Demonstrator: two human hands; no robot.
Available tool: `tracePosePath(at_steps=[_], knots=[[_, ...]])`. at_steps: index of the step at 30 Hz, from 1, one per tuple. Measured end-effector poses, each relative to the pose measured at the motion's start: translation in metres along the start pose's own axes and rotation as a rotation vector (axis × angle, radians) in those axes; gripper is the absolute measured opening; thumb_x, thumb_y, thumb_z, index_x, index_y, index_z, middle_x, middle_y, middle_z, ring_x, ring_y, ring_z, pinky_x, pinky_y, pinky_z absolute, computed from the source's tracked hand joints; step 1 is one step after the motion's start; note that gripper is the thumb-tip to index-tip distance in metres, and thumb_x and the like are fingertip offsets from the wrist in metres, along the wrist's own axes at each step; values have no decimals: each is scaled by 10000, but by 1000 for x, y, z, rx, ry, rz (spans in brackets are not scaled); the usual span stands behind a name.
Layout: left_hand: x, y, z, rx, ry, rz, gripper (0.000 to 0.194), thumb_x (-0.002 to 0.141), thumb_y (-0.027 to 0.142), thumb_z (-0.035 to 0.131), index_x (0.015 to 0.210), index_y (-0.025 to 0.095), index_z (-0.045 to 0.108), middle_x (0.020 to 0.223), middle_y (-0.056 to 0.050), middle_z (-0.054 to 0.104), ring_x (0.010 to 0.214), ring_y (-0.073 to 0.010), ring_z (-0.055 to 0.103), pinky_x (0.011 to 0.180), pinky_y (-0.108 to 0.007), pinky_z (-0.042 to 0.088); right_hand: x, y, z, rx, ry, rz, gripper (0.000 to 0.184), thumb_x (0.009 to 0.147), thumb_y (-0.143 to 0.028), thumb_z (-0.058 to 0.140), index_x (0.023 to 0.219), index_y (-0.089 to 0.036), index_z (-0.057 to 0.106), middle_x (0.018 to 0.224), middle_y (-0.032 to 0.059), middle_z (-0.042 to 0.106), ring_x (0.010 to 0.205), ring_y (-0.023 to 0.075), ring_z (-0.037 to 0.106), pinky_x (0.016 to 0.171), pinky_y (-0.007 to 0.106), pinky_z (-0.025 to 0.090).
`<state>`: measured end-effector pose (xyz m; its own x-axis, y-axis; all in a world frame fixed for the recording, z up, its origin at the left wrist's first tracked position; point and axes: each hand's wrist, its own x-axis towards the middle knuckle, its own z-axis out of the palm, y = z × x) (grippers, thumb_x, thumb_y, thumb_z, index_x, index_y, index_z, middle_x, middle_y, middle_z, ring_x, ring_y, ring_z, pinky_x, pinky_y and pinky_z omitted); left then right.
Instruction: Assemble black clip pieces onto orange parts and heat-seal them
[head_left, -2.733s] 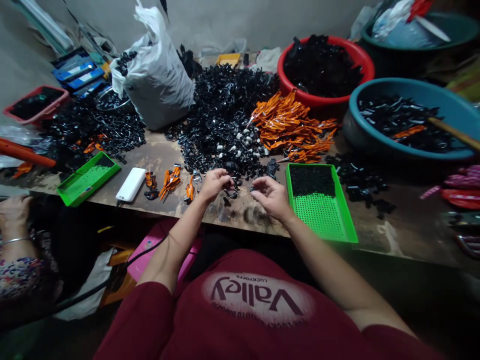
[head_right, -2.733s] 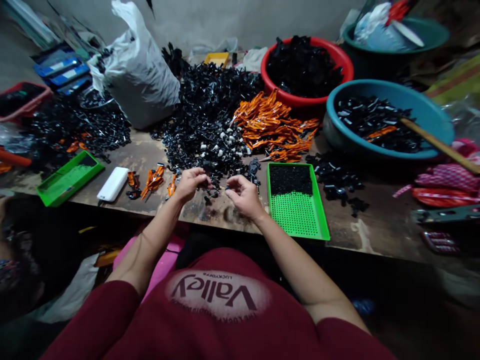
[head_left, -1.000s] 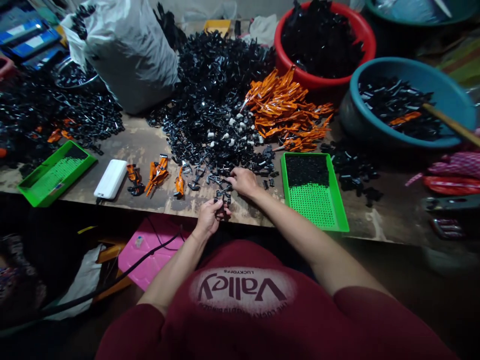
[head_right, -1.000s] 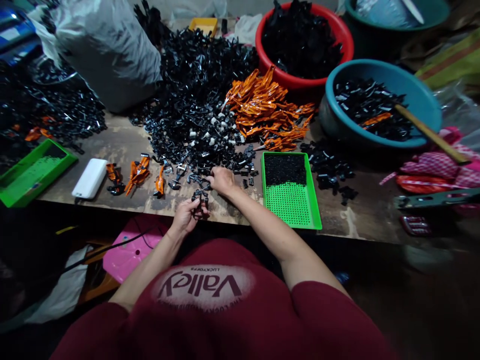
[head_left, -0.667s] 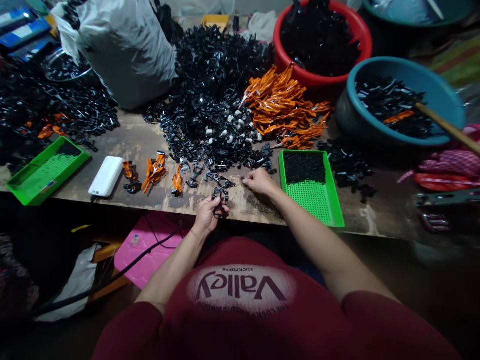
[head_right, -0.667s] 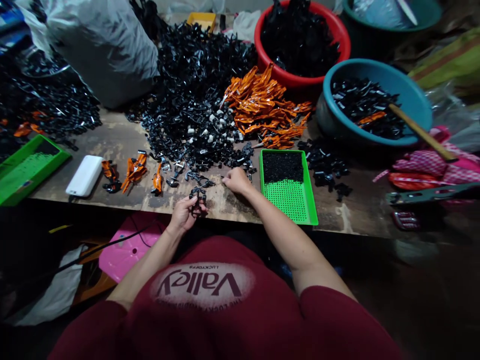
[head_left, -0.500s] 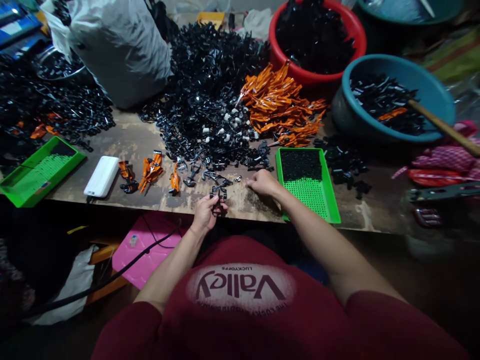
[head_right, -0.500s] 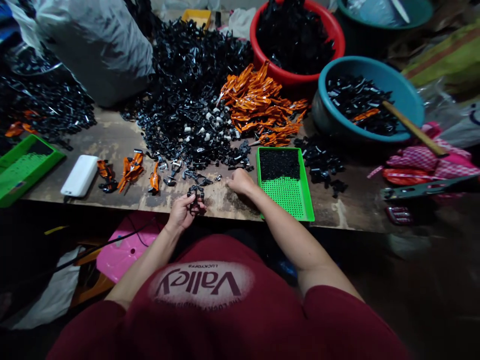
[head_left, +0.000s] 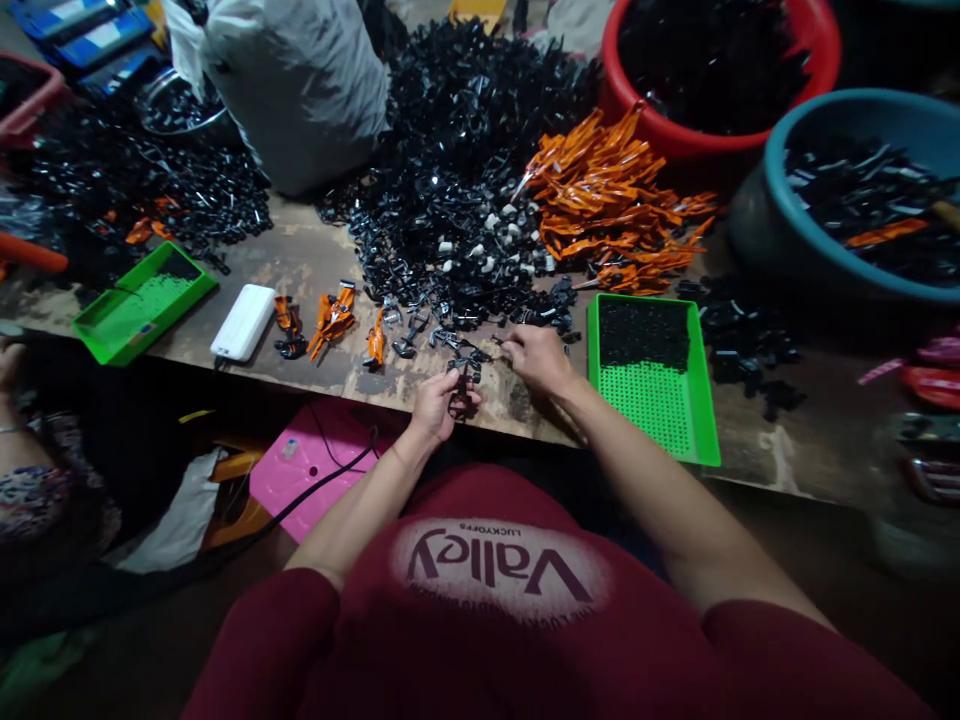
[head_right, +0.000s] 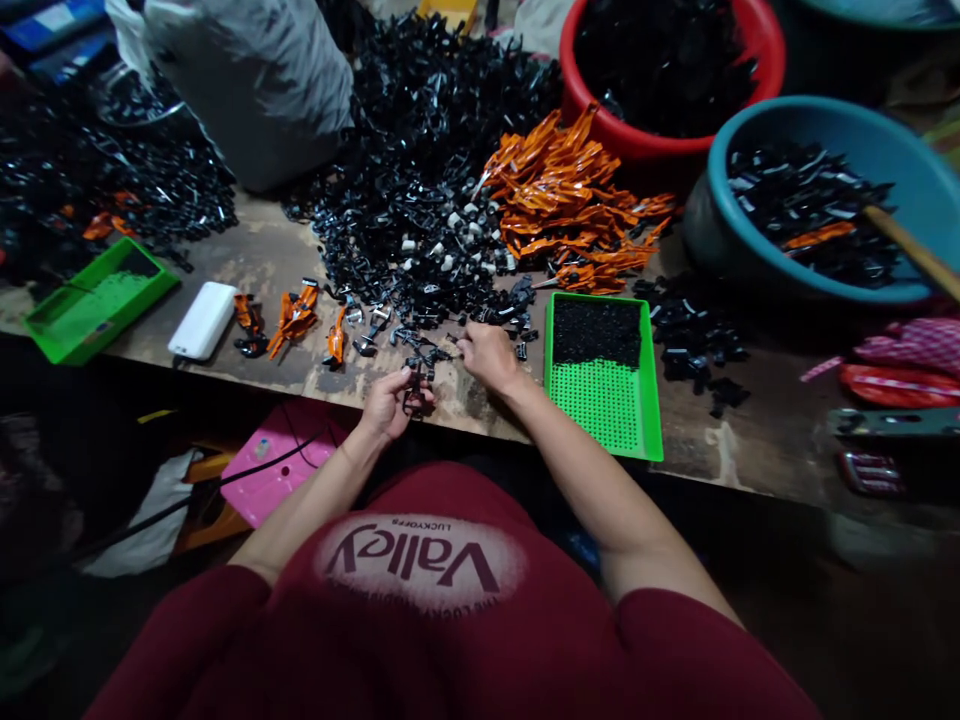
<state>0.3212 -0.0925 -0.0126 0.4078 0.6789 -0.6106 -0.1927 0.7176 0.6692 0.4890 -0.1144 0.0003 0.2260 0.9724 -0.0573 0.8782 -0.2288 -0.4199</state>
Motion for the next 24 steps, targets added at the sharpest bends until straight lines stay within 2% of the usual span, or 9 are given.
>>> tracePosePath(at_steps=[2, 5, 9, 13, 18, 22, 24], knots=[[2, -1, 2, -18, 11, -5, 286, 661, 400, 632, 684, 132, 533, 583, -17, 587, 482, -136, 583, 437, -228, 384, -16, -6, 1, 41, 93, -136, 186, 840, -172, 460, 838, -123, 640, 801, 87, 632, 724, 187, 554, 649, 253, 369], [4, -4, 7, -34, 6, -8, 303, 703, 435, 594, 708, 136, 545, 570, -22, 590, 509, -143, 589, 430, -224, 368, -36, -18, 5, -60, 89, -294, 206, 858, -182, 432, 813, -119, 623, 774, 97, 610, 687, 183, 526, 598, 260, 316], [2, -7, 13, -37, 3, 25, 341, 697, 476, 606, 687, 142, 532, 548, -11, 577, 491, -119, 563, 418, -208, 344, -42, -28, 7, -264, 7, -372, 186, 829, -146, 436, 845, -106, 618, 772, 111, 598, 670, 186, 502, 541, 283, 222], [-1, -8, 14, -8, -4, 75, 326, 633, 410, 679, 613, 147, 486, 491, 30, 508, 409, -73, 478, 400, -193, 296, -41, -31, 4, -305, -21, -400, 193, 819, -143, 432, 862, -103, 615, 779, 118, 594, 673, 186, 491, 529, 293, 191], [-3, -10, 14, 27, -39, 102, 265, 528, 241, 728, 565, 141, 486, 436, 66, 451, 371, -38, 395, 411, -179, 271, -45, -30, 6, -198, 52, -376, 173, 796, -159, 441, 756, -132, 607, 725, 91, 590, 635, 163, 486, 521, 284, 192], [-2, -10, 16, 38, -71, 93, 265, 458, 218, 741, 594, 119, 536, 470, 45, 513, 392, -44, 423, 436, -183, 312, -47, -24, 7, 101, 177, -238, 118, 720, -192, 500, 614, -161, 539, 639, 41, 564, 592, 141, 480, 526, 248, 264], [-1, -8, 17, 34, -94, 93, 290, 441, 234, 747, 613, 112, 549, 486, 28, 535, 407, -63, 458, 451, -198, 345, -45, -23, 6, 290, 243, -130, 51, 652, -204, 544, 626, -165, 526, 655, 28, 564, 594, 140, 487, 540, 236, 321]])
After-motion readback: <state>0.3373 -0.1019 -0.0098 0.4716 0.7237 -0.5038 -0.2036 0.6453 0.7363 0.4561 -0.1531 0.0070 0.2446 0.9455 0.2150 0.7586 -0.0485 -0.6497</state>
